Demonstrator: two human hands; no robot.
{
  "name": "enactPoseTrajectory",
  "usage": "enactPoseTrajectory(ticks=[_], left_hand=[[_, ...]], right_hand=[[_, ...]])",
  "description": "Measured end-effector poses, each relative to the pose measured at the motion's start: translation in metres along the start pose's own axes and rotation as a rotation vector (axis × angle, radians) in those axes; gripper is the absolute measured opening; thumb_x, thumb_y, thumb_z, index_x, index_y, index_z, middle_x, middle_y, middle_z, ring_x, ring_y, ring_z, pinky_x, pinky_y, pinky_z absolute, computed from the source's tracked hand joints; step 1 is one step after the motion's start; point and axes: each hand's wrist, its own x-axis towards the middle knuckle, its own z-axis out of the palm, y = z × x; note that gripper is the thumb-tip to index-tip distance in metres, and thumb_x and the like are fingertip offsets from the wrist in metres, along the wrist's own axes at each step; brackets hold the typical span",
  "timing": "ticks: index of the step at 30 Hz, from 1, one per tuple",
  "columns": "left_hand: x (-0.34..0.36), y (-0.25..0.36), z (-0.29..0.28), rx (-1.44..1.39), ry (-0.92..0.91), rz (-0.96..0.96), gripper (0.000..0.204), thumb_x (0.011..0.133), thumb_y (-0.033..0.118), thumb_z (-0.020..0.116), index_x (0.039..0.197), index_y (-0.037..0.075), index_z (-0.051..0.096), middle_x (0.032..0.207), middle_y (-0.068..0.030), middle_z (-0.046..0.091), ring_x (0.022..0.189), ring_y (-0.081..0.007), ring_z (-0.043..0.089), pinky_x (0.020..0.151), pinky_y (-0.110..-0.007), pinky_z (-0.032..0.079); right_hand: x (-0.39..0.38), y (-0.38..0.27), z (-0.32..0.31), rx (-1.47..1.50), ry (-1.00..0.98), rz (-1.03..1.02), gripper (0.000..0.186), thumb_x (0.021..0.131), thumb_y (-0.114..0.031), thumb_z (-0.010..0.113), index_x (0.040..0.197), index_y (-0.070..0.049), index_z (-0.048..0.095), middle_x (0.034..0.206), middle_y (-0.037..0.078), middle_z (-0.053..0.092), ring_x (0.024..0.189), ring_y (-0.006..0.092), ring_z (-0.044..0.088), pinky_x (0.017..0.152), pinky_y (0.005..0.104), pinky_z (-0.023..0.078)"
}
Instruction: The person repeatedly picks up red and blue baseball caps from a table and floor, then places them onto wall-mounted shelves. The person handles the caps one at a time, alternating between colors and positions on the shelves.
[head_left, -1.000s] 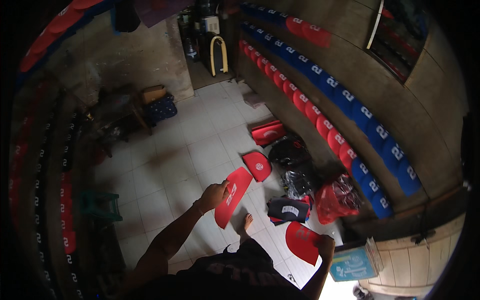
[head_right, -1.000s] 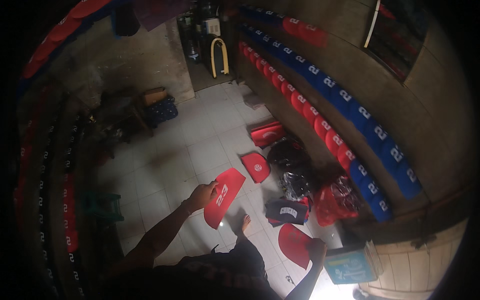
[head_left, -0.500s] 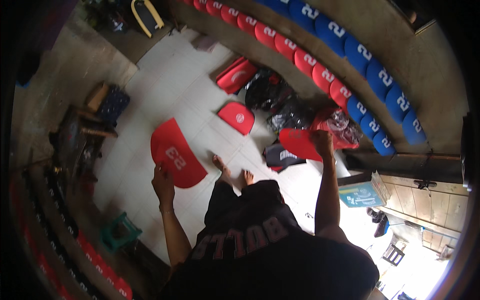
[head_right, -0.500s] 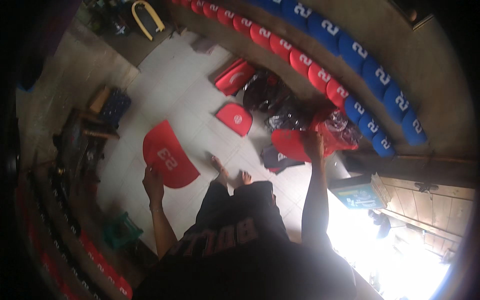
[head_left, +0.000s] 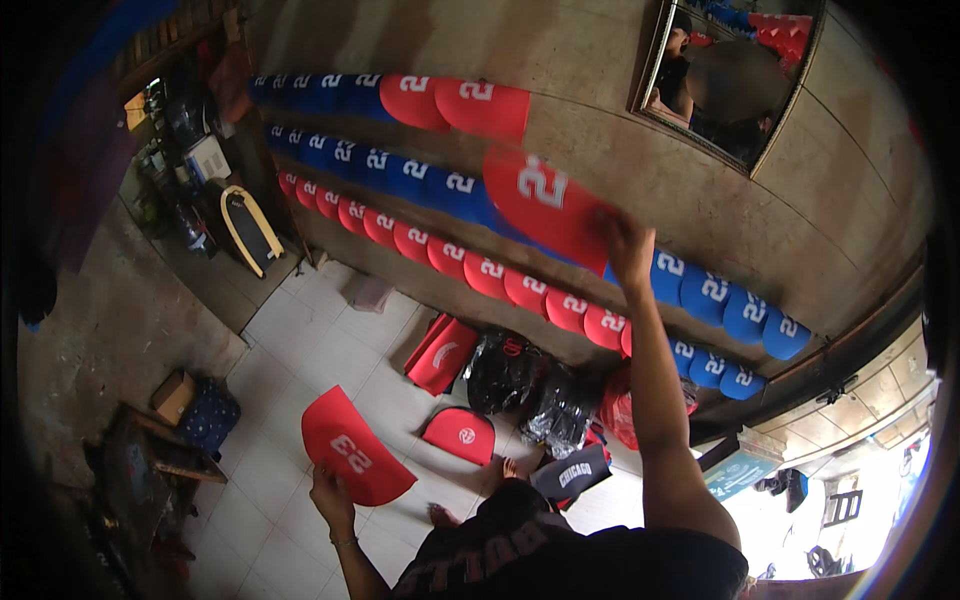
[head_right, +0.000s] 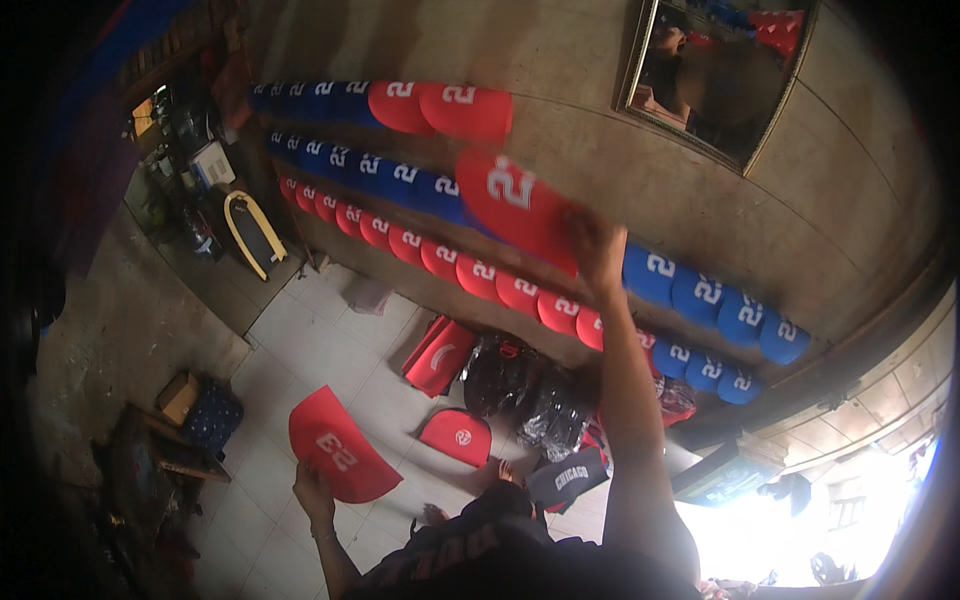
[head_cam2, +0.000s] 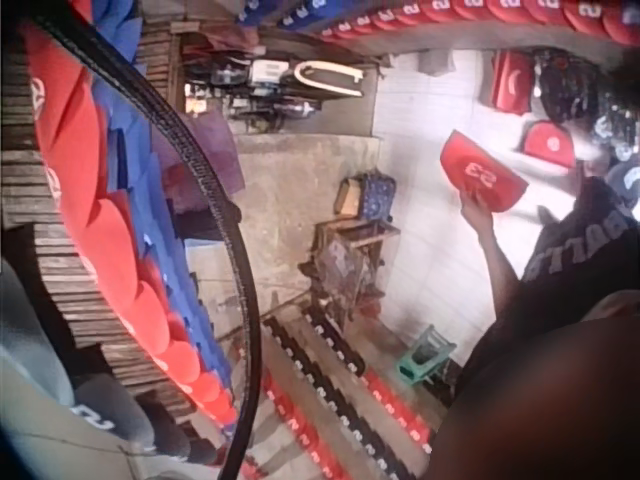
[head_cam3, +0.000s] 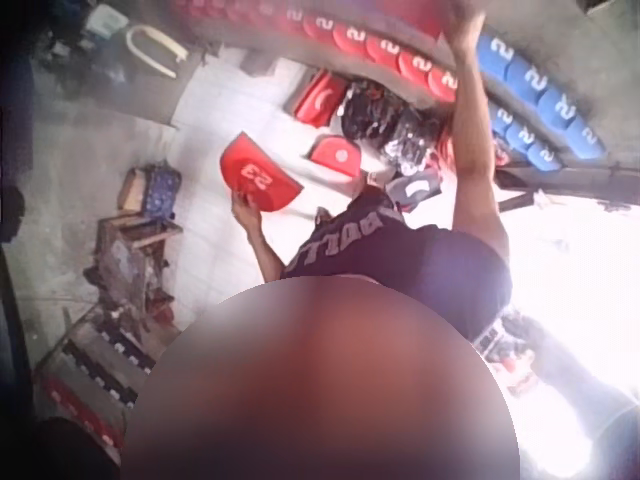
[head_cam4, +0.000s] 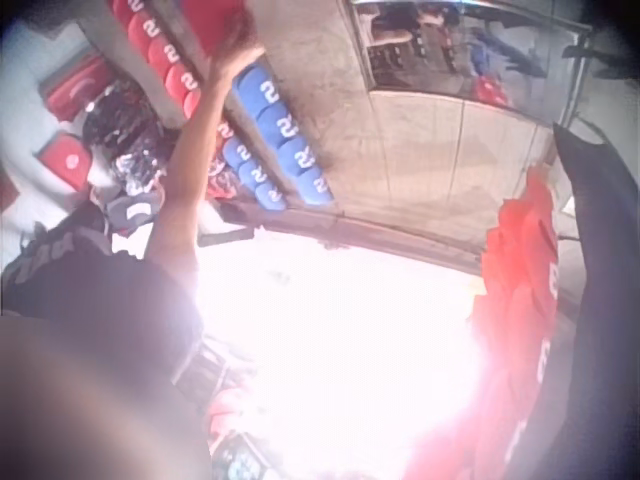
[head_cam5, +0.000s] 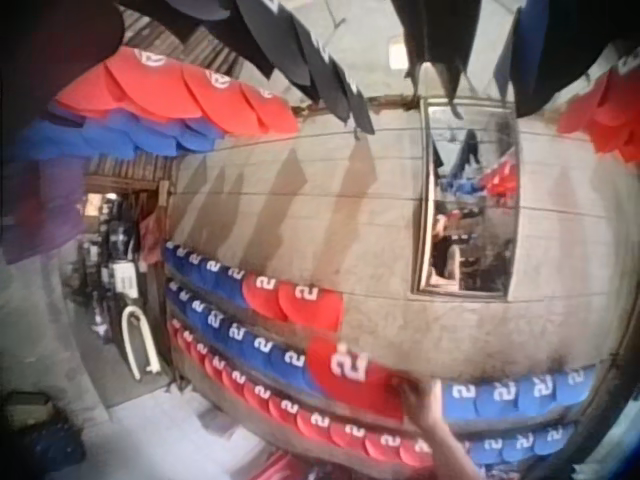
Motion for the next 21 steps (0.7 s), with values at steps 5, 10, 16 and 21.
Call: enactPoseTrajectory(ticks=[5, 10, 16, 21], left_hand=[[0.020, 0.019, 0.036, -0.185, -0.015, -0.088, 0.039, 0.084, -0.002, 0.053, 0.123, -0.008, 0.051, 0.107, -0.0212, 0.066, 0.100, -0.0276, 0.067, 0.085, -0.036, 0.053], [0.034, 0.048, 0.097, -0.157, 0.138, -0.074, 0.040, 0.084, -0.002, 0.052, 0.123, -0.009, 0.050, 0.106, -0.0203, 0.067, 0.101, -0.0271, 0.066, 0.086, -0.034, 0.052], [0.040, 0.100, 0.149, -0.238, 0.124, -0.132, 0.044, 0.083, -0.005, 0.051, 0.126, -0.008, 0.048, 0.113, -0.0214, 0.064, 0.106, -0.0271, 0.063, 0.090, -0.034, 0.049], [0.047, 0.131, 0.179, -0.193, 0.118, -0.068, 0.040, 0.086, -0.003, 0.052, 0.126, -0.008, 0.050, 0.103, -0.0198, 0.068, 0.098, -0.0229, 0.066, 0.085, -0.031, 0.051]], right_hand=[[0.137, 0.047, 0.027, 0.158, 0.101, -0.072, 0.027, 0.088, -0.018, 0.064, 0.108, 0.000, 0.067, 0.074, 0.011, 0.068, 0.067, 0.0129, 0.061, 0.063, 0.0297, 0.048], [0.215, 0.132, 0.067, 0.164, 0.038, 0.077, 0.042, 0.083, -0.016, 0.068, 0.121, 0.000, 0.061, 0.068, 0.014, 0.066, 0.065, 0.0128, 0.062, 0.064, 0.0300, 0.049], [0.203, 0.151, 0.093, 0.362, 0.056, 0.042, 0.043, 0.084, -0.010, 0.068, 0.124, -0.002, 0.057, 0.056, 0.008, 0.059, 0.054, 0.0083, 0.050, 0.053, 0.0286, 0.043], [0.209, 0.180, 0.094, 0.297, 0.031, 0.043, 0.042, 0.086, -0.010, 0.067, 0.126, -0.004, 0.055, 0.062, 0.010, 0.064, 0.058, 0.0124, 0.058, 0.056, 0.0294, 0.047]])
